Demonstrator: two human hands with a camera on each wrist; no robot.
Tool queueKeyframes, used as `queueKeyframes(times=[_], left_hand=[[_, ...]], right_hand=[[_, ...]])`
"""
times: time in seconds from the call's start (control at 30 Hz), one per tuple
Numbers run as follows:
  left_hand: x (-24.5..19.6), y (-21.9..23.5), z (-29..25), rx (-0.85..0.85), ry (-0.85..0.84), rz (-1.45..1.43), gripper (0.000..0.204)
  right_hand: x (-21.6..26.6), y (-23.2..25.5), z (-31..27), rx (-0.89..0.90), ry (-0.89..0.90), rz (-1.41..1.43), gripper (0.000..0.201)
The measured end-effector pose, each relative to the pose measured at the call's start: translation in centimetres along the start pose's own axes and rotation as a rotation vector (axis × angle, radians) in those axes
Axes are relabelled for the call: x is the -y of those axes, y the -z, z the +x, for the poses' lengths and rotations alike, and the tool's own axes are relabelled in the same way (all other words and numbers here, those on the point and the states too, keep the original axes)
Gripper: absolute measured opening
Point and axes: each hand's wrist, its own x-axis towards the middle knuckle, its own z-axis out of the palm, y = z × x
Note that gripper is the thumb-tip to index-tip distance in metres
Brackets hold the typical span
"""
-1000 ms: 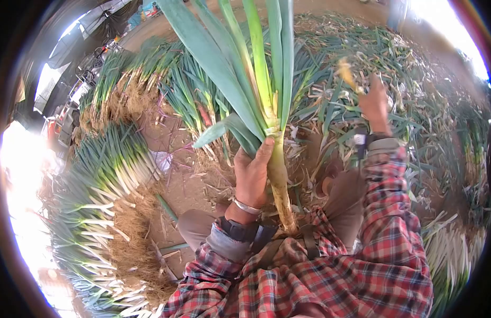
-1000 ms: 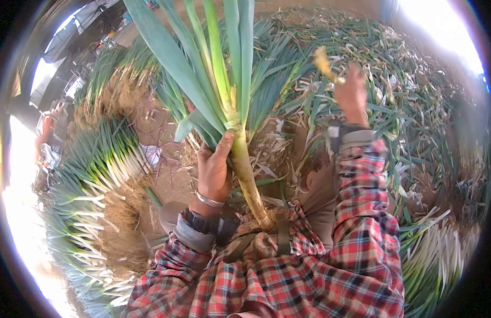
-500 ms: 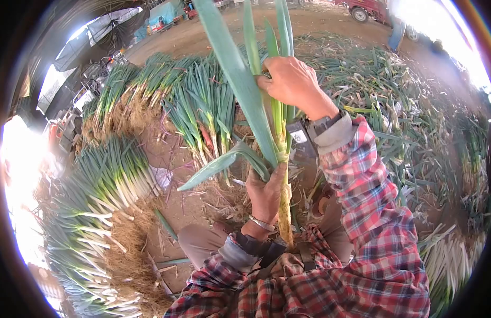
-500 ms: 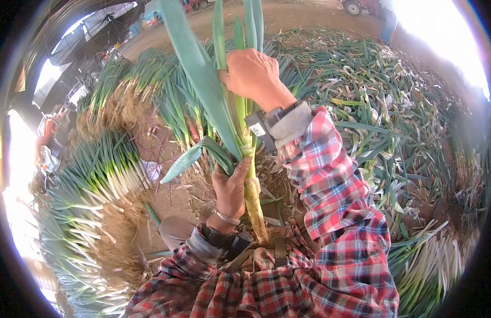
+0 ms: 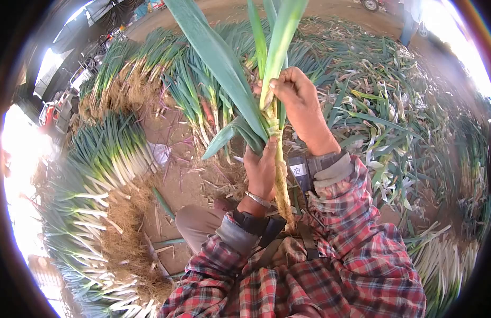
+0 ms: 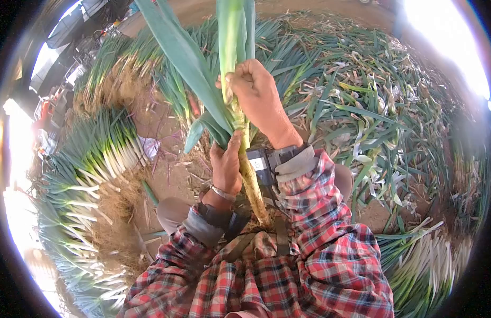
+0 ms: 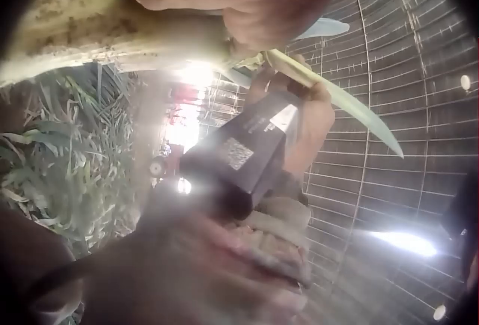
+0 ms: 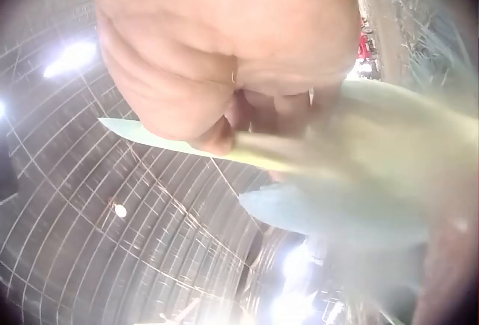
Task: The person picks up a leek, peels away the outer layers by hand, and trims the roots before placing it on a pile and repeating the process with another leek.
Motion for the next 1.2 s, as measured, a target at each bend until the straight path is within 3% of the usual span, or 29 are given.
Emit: queueKeyframes(times=[0.17, 0.23, 0.27, 0.3, 0.37, 0.43, 0.47, 0.5, 0.57, 0.63, 0.7, 0.77, 0.8, 0.87, 0.97, 1.07, 1.2], left_hand=[[1.0, 1.0, 1.1, 0.002, -0.002, 0.019, 0.036], [1.2, 1.5, 1.7, 0.022, -0.077, 0.083, 0.036], [0.9, 1.5, 1.7, -0.024, 0.016, -0.057, 0.034], [3.4, 3.9, 3.7, -0.025, 0.036, -0.054, 0.029], [3.4, 5.2, 4.2, -0.101, 0.124, 0.013, 0.026], [2.3, 5.0, 2.8, -0.119, 0.038, -0.052, 0.025], [1.5, 5.1, 2.3, -0.099, 0.070, -0.084, 0.028], [0.9, 5.1, 1.8, -0.080, 0.103, -0.121, 0.030], [0.4, 4.6, 1.6, -0.018, 0.130, -0.135, 0.036], [-0.1, 3.2, 1.2, -0.024, 0.110, -0.105, 0.037], [-0.7, 2.3, 0.5, 0.005, 0.171, -0.105, 0.034], [-0.7, 1.7, 0.0, 0.066, 0.142, -0.069, 0.032], [-0.7, 1.6, -0.2, 0.064, 0.144, -0.065, 0.032], [-0.9, 1.3, -0.5, 0.105, 0.051, -0.009, 0.033], [-1.5, 1.0, -0.9, 0.137, 0.040, 0.041, 0.033], [-1.2, 1.2, -0.8, 0.119, 0.045, 0.036, 0.032], [-0.8, 1.6, -0.1, 0.108, 0.049, 0.013, 0.032]], right_hand=[[-1.0, -1.0, -2.9, 0.058, 0.094, -0.233, 0.014], [-1.3, -1.5, -5.5, -0.076, -0.081, 0.063, 0.015], [-1.0, -1.6, -7.7, -0.061, -0.182, 0.240, 0.016], [-0.4, -1.3, -9.8, -0.046, -0.283, 0.414, 0.017], [1.4, 0.2, -11.3, -0.035, -0.254, 0.185, 0.018], [3.1, 5.1, -8.8, -0.302, -0.086, -0.149, 0.016], [4.8, 8.5, -6.1, -0.426, 0.011, -0.629, 0.015], [3.5, 13.5, -3.2, -0.549, 0.260, -0.911, 0.022], [2.7, 19.6, -0.8, -0.698, 0.383, -1.262, 0.030], [4.9, 13.1, -0.6, -0.283, 0.221, -0.880, 0.034], [6.4, 6.2, -1.6, 0.178, -0.034, -0.863, 0.036], [5.4, 3.5, -1.1, 0.430, -0.204, -0.834, 0.037], [4.6, 3.3, -0.8, 0.429, -0.207, -0.830, 0.037], [2.9, 3.2, -0.1, 0.432, 0.008, -1.033, 0.035], [4.2, 2.5, 0.0, 0.505, 0.001, -1.243, 0.029], [3.4, 3.7, 0.1, 0.644, 0.078, -0.983, 0.016], [2.1, 4.0, -2.9, 0.545, 0.071, -0.798, 0.008]])
